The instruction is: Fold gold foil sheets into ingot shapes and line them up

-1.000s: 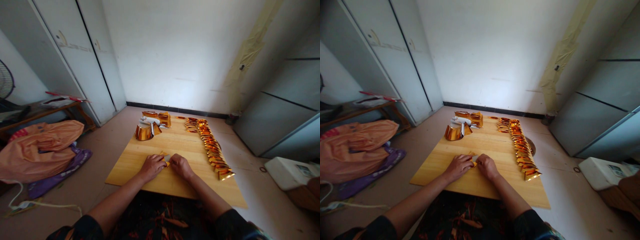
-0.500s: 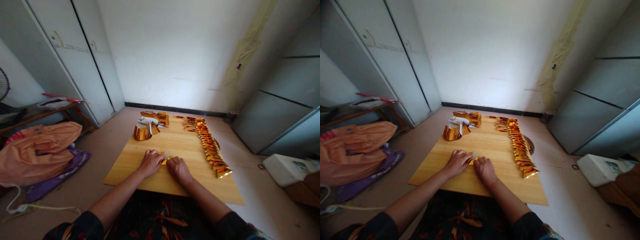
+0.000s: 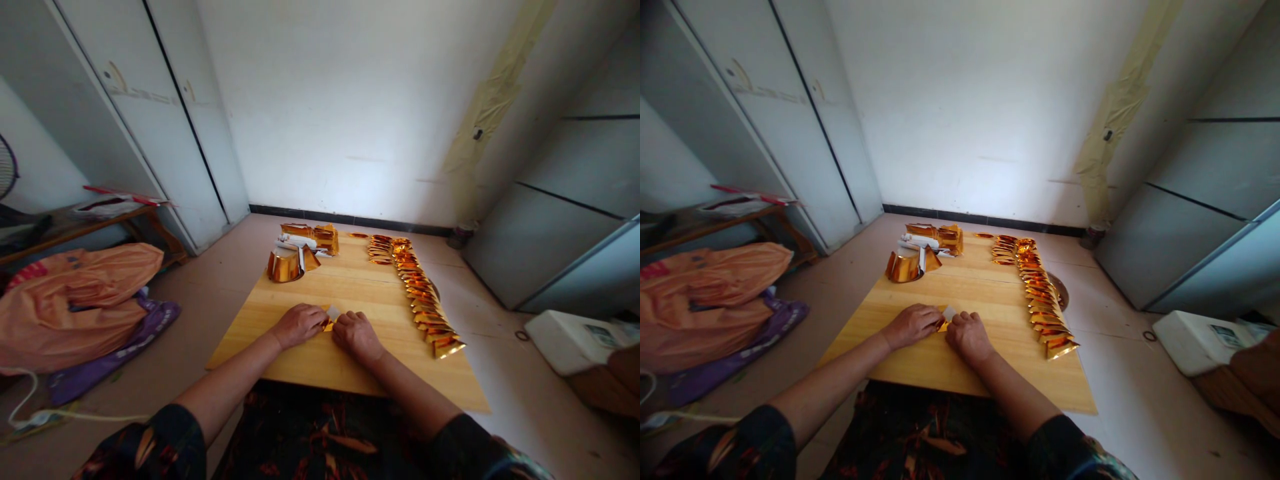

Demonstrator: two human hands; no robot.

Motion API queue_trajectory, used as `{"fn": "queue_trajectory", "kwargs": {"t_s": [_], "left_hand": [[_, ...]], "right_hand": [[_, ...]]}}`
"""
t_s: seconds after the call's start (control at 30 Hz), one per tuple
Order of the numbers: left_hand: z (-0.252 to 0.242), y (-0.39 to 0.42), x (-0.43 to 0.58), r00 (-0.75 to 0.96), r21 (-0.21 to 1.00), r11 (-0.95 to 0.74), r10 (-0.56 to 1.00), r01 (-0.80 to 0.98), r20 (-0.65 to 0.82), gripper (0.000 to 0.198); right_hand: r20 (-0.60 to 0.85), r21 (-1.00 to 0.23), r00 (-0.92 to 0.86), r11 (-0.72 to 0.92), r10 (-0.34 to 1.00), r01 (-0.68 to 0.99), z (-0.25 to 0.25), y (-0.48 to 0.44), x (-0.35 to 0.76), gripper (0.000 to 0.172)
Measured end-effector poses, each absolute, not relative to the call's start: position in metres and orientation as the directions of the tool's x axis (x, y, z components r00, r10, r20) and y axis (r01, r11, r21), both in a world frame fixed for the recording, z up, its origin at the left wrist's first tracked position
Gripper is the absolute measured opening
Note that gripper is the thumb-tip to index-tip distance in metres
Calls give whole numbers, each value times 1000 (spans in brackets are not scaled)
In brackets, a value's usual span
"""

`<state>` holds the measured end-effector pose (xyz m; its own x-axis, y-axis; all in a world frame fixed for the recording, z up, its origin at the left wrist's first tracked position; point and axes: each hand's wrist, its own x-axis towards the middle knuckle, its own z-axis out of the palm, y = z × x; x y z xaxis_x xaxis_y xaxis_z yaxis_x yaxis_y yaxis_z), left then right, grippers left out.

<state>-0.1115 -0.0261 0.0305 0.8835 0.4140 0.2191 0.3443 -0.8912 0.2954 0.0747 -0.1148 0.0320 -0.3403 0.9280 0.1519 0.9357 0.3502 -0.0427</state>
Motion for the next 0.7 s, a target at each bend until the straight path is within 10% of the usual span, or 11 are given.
{"fn": "queue_trajectory", "kwargs": {"t_s": [0.7], "left_hand": [[28,-8,-116,911,266,-918,353,293,215,33]], "right_hand": [[211,226,-623,582,753,781,27,-103,90,20]]}}
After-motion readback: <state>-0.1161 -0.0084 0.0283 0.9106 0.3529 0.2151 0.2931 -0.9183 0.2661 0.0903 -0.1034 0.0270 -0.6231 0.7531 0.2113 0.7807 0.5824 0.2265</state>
